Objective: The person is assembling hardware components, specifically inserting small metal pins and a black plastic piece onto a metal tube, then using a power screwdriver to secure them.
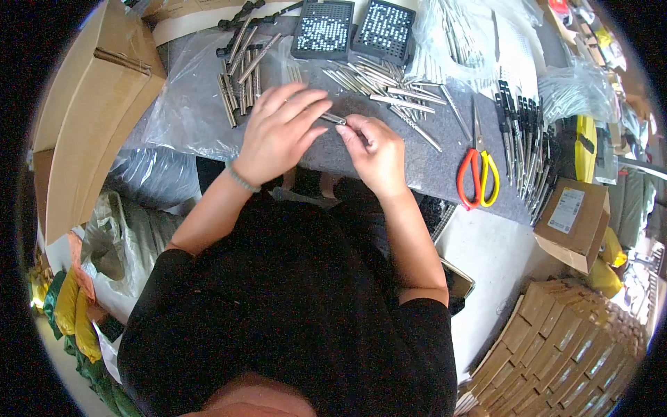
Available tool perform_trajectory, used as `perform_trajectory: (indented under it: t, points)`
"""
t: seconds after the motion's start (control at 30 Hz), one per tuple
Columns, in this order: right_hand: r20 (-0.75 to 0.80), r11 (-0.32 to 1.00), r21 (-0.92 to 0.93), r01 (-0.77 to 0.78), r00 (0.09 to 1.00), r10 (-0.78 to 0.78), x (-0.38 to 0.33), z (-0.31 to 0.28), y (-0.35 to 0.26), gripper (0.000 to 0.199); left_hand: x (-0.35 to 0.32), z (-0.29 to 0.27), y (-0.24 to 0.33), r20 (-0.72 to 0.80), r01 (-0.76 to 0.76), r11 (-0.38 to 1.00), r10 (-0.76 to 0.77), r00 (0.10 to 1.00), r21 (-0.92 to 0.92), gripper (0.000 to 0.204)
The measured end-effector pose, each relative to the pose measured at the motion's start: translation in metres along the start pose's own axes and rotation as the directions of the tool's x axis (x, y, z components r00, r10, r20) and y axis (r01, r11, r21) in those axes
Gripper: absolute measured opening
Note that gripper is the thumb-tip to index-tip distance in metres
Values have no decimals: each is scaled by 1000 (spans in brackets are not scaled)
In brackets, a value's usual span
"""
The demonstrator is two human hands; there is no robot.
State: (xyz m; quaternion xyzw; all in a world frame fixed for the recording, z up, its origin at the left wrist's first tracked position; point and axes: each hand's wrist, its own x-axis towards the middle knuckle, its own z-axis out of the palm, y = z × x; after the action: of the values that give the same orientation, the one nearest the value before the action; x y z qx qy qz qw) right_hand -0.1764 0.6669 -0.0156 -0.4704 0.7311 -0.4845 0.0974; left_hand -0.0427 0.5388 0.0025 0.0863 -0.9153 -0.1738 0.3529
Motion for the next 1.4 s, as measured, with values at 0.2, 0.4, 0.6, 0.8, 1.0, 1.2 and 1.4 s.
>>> perform_trajectory:
  t: [0.2,0.4,0.6,0.8,1.0,1.2,1.4]
  points:
    - [96,948,-263,180,982,-160,14,-3,11,16,4,29,-32,228,-138,988,151,962,-71,21]
    - [220,926,-337,167,971,-95,22,-11,5,18,2,39,-32,197,-59,991,82,977,-119,15]
    - [114,847,-502,174,984,-134,71,-28,5,12,1,39,-32,222,-5,993,32,974,-119,12]
    - [389,543,-745,388,913,-119,116,4,14,12,3,42,-36,184,-45,991,67,981,-122,12]
    - [238,699,-649,300,953,-189,87,-23,-15,17,3,40,-34,186,12,989,16,982,-148,12]
    - [135,842,-495,215,976,-170,7,-28,-4,11,6,37,-32,237,68,983,-25,971,-171,15]
    - [84,723,-668,175,983,-161,5,-16,6,13,5,38,-34,214,73,982,-35,976,-176,17]
